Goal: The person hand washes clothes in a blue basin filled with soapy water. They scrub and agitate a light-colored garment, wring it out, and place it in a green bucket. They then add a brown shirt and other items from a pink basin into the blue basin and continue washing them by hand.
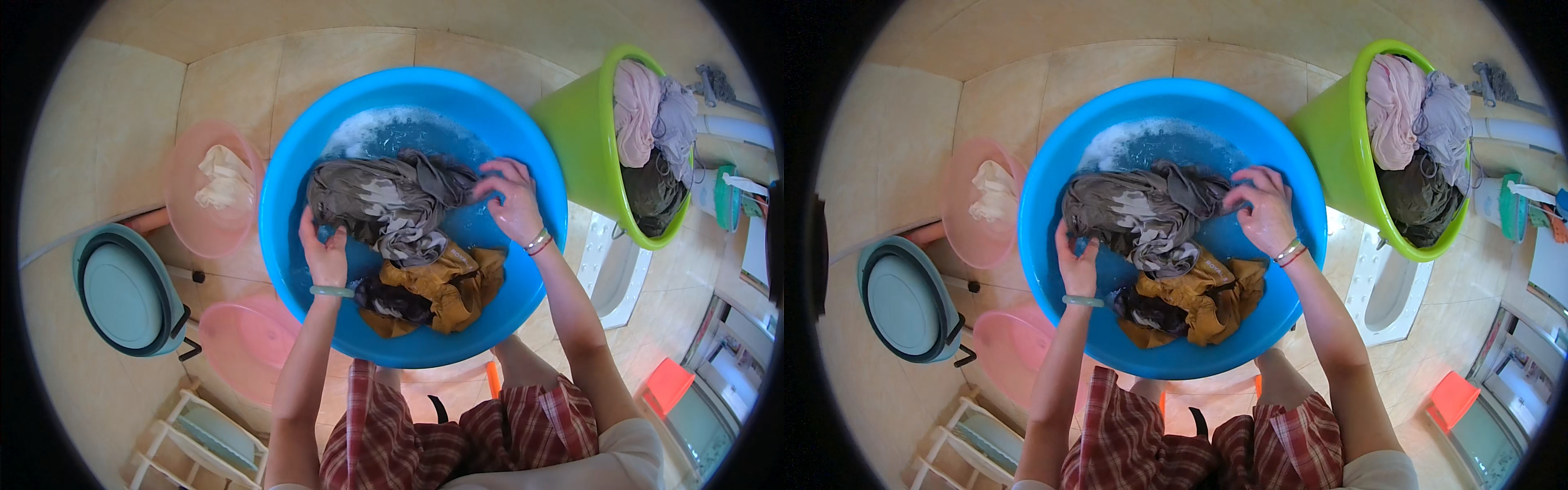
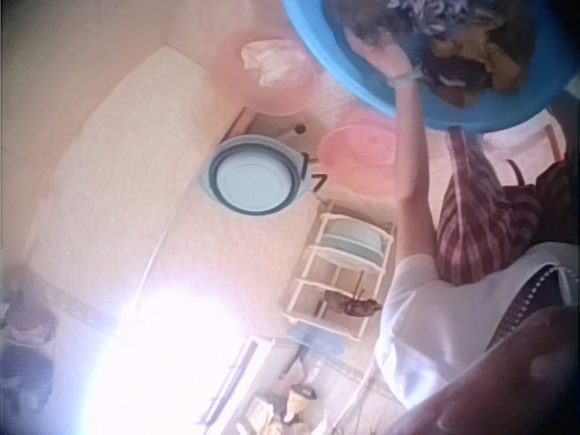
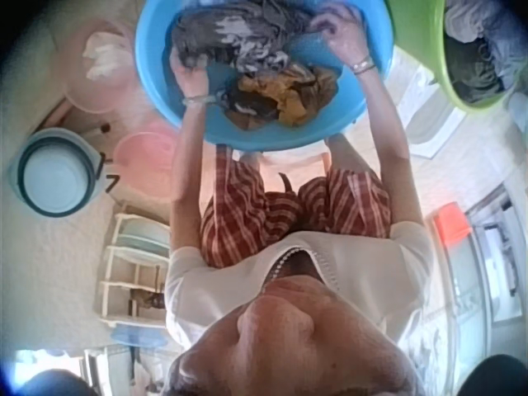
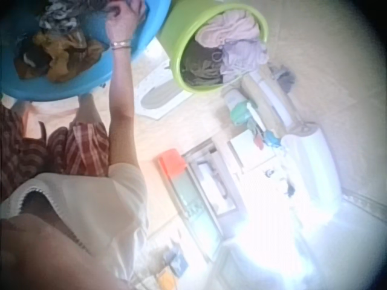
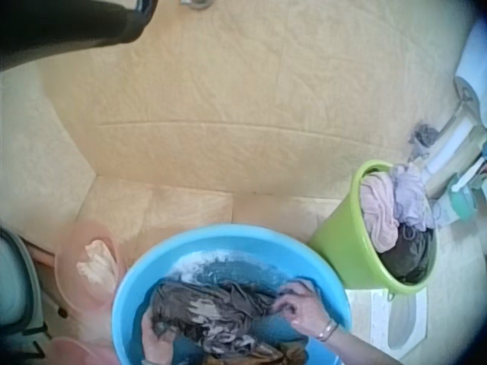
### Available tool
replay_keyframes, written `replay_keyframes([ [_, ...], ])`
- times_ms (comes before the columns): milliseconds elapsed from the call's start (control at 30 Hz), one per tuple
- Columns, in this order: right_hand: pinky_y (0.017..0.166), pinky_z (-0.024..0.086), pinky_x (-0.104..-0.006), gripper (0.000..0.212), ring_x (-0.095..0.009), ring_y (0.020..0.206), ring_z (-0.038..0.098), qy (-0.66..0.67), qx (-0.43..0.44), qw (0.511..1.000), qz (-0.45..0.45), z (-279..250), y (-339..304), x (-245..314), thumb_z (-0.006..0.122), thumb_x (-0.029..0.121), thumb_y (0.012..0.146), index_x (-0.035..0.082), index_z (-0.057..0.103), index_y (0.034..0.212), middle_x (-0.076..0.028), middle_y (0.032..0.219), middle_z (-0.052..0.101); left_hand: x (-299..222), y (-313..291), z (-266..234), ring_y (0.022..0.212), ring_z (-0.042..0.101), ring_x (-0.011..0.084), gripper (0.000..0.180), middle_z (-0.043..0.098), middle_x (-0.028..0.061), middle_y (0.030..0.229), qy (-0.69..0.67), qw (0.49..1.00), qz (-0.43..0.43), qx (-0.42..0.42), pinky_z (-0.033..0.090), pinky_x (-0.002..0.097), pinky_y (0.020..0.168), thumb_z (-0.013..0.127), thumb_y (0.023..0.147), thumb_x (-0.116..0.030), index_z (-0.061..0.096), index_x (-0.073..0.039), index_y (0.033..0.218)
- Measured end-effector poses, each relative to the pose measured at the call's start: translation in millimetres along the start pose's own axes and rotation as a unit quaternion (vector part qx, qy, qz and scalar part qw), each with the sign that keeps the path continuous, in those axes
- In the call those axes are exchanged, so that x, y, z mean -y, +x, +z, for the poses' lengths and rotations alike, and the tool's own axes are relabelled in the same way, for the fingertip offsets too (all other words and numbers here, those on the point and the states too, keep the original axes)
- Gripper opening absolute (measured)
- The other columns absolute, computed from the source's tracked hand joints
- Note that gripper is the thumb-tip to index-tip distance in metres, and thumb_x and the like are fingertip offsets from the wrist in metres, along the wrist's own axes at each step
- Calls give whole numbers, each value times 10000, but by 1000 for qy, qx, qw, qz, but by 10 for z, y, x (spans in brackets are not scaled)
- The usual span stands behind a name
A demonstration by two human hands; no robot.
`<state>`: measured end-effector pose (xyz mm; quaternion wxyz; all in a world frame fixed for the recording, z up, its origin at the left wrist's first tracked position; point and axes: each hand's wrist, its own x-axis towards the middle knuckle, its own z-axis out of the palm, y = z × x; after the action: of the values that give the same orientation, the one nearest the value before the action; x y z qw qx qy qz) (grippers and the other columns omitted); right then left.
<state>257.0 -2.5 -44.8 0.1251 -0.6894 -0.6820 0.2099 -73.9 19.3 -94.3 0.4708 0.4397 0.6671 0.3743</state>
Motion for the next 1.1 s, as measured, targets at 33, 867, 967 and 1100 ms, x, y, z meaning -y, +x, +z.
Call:
replay_keyframes([
  [33, 1005, 385, -466, 301, -300, 1265, 435, 43, -33, 998, 31, 65, 14, 9, 678, 159, 813, 197, 679, 1112, -81, 1297, 530, -90, -9, 31, 1303, 415, 313, 558, 372, 191, 1450, 55, 997, 47, -6, 417, 393, 1016, 661, 868, -58, 448, -48, 1383],
  [867, 748, 510, -390, 272, -283, 949, 543, 207, -56, 970, -111, 365, 307, 1449, 740, 185, 743, 112, 647, 988, -89, 1014, 528, -471, 442, 476, 1188, 550, 295, 668, 569, 139, 1317, -493, 784, -291, 241, 424, 439, 1038, 445, 956, -582, 517, -32, 1328],
  [967, 748, 485, -352, 274, -228, 957, 516, 147, -50, 971, -184, 282, -20, 1730, 742, 250, 700, 140, 665, 939, -37, 1043, 540, -543, 358, 456, 1125, 600, 292, 526, 604, 178, 1256, -518, 768, -269, 264, 454, 427, 1023, 411, 1011, -404, 525, 16, 1305],
  [1100, 695, 434, -359, 243, -203, 929, 498, 76, -115, 945, -296, 399, -133, 1927, 700, 359, 738, 207, 675, 926, 11, 1082, 550, -193, 410, 390, 1200, 550, 271, 517, 567, 158, 1303, -434, 828, -225, 275, 421, 400, 1065, 436, 1001, -387, 485, -11, 1353],
])
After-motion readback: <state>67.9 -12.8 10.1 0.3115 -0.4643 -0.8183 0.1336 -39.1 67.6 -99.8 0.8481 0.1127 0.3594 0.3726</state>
